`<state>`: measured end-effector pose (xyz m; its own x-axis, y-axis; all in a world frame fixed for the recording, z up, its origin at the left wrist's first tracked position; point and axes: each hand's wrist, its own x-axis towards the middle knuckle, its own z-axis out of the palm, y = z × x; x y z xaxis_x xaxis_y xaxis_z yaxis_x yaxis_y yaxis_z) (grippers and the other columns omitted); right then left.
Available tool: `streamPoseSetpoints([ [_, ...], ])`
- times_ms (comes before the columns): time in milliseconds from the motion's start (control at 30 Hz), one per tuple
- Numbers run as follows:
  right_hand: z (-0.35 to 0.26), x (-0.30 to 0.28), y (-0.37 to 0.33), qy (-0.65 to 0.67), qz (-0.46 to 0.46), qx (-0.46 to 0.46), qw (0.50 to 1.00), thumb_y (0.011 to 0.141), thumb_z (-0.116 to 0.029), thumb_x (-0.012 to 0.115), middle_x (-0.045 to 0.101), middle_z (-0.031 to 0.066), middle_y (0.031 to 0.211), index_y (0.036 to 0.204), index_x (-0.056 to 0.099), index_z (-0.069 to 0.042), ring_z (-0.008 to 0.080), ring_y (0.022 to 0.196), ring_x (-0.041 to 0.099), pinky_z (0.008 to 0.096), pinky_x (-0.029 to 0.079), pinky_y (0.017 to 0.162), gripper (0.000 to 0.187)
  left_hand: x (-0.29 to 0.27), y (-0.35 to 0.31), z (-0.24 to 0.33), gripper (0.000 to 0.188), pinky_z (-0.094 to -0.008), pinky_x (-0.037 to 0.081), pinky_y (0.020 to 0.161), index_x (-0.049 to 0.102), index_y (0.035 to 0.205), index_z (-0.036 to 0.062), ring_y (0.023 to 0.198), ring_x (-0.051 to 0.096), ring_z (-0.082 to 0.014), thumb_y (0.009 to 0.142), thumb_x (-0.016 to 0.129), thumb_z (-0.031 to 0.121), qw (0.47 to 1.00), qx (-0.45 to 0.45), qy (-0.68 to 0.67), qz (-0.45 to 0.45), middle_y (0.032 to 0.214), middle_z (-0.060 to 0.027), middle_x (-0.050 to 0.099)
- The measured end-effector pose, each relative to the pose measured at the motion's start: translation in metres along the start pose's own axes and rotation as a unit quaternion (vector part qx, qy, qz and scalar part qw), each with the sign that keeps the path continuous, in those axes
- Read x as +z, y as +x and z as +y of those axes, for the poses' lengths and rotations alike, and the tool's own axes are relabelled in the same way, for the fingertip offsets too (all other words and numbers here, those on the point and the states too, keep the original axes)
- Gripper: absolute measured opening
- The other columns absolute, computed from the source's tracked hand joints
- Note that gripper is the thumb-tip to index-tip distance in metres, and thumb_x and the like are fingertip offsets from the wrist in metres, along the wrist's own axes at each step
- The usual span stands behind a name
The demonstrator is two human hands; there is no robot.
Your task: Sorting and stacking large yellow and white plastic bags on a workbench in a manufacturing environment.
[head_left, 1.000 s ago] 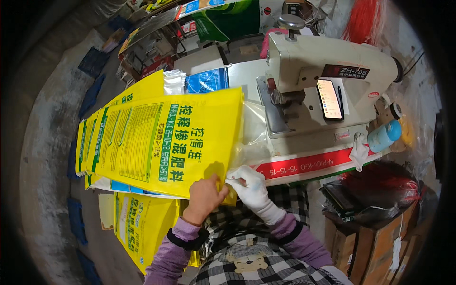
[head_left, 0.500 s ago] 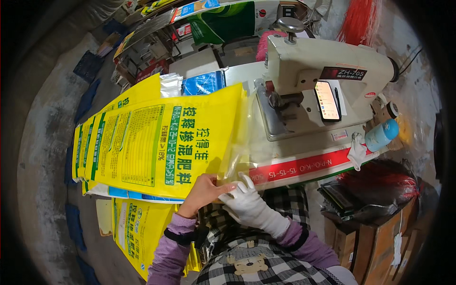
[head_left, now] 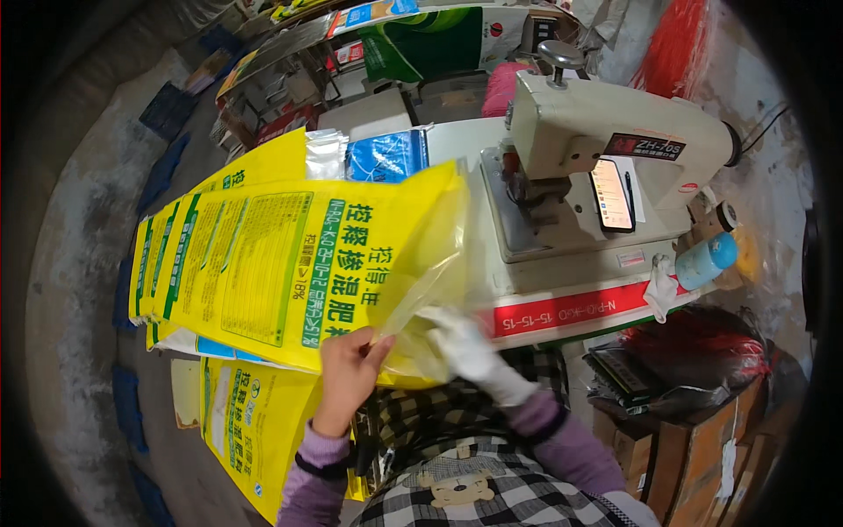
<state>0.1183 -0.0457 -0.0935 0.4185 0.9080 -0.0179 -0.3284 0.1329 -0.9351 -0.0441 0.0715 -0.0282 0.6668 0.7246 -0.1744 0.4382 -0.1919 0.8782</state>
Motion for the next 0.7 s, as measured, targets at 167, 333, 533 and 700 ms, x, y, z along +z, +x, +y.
streamPoseSetpoints([
  [167, 0.051, 0.054, -0.001, -0.285, -0.352, -0.128, 0.882, 0.085, -0.010, 0.054, 0.067, 0.0114, 0.091, 0.098, 0.067, -0.001, 0.0247, 0.088, 0.064, 0.0342, 0.051, 0.084, 0.020, -0.013, -0.055, 0.063, 0.026, -0.0345, 0.032, 0.045, 0.048, 0.064, 0.0018, 0.045, 0.044, -0.0298, 0.075, 0.072, 0.004, 0.934, 0.180, 0.286, 0.117, 0.054, -0.0148, 0.042],
  [333, -0.001, 0.017, 0.037, -0.522, -0.258, -0.330, 0.743, 0.091, -0.016, 0.051, 0.067, 0.0136, 0.097, 0.103, 0.067, -0.008, 0.0269, 0.091, 0.066, 0.0377, 0.054, 0.080, 0.022, -0.047, -0.124, 0.045, 0.024, -0.0404, 0.035, 0.045, 0.048, 0.063, 0.0046, 0.048, 0.048, -0.0327, 0.077, 0.068, 0.006, 0.924, 0.086, 0.339, 0.155, 0.057, -0.0137, 0.048],
  [533, 0.034, -0.043, 0.055, -0.304, -0.132, 0.056, 0.942, 0.089, -0.028, 0.062, 0.063, 0.0171, 0.107, 0.117, 0.061, -0.007, 0.0303, 0.102, 0.063, 0.0390, 0.053, 0.082, 0.035, -0.043, -0.147, 0.015, 0.013, -0.0288, 0.039, 0.047, 0.069, 0.086, -0.0036, 0.050, 0.054, -0.0160, 0.073, 0.071, -0.007, 0.936, 0.042, 0.258, 0.237, 0.059, -0.0137, 0.057],
  [700, -0.032, -0.039, 0.064, -0.460, 0.199, -0.204, 0.841, 0.074, -0.026, 0.081, 0.059, 0.0164, 0.121, 0.132, 0.051, -0.002, 0.0341, 0.115, 0.055, 0.0443, 0.043, 0.101, 0.069, -0.034, -0.131, 0.011, 0.009, -0.0278, 0.034, 0.046, 0.068, 0.083, -0.0048, 0.048, 0.047, -0.0157, 0.074, 0.068, -0.008, 0.948, 0.067, 0.188, 0.247, 0.057, -0.0096, 0.053],
])
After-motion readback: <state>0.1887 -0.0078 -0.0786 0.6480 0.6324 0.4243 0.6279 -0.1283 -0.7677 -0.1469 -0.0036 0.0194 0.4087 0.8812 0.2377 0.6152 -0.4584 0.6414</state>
